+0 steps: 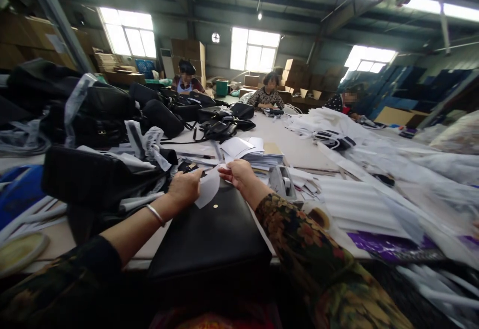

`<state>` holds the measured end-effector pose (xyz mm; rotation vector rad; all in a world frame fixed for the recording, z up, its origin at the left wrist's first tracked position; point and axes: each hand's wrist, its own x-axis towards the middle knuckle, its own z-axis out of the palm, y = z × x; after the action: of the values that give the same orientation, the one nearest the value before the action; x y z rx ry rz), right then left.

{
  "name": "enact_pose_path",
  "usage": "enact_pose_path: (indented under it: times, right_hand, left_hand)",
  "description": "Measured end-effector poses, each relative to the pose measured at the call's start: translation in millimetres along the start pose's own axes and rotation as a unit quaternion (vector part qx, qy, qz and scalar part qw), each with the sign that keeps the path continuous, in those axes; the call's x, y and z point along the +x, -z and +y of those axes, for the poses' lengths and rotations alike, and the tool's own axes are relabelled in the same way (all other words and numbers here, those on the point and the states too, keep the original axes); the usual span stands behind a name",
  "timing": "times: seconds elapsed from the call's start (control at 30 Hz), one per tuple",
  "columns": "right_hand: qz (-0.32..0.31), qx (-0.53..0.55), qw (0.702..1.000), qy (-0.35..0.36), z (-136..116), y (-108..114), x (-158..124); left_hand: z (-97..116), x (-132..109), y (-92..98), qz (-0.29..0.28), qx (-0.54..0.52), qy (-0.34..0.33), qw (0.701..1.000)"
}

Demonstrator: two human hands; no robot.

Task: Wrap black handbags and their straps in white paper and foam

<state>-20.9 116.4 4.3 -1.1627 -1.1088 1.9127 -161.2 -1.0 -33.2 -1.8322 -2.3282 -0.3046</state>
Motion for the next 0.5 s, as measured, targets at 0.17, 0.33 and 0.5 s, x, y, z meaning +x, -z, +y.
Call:
enact_pose_path:
  times: [0.17, 0.33, 0.5]
  right_hand:
    - [0.008, -0.087, 0.996, 0.008, 5.7, 13.3, -18.0]
    - [-0.007, -0.235, 0.971, -0.038, 30.2, 33.3, -43.9]
    - [-0.039, -0.41, 0.91, -0.055, 35.1, 50.5, -53.0]
  left_hand:
    - [-13.7, -4.7, 26.9, 0.041, -0.015, -0.019, 0.999]
    - [5.5, -39.6, 24.6, -0.066, -0.089, -0.225, 0.968]
    - [-9.6, -43.7, 7.6, -0.15, -0.046, -0.228, 0.961]
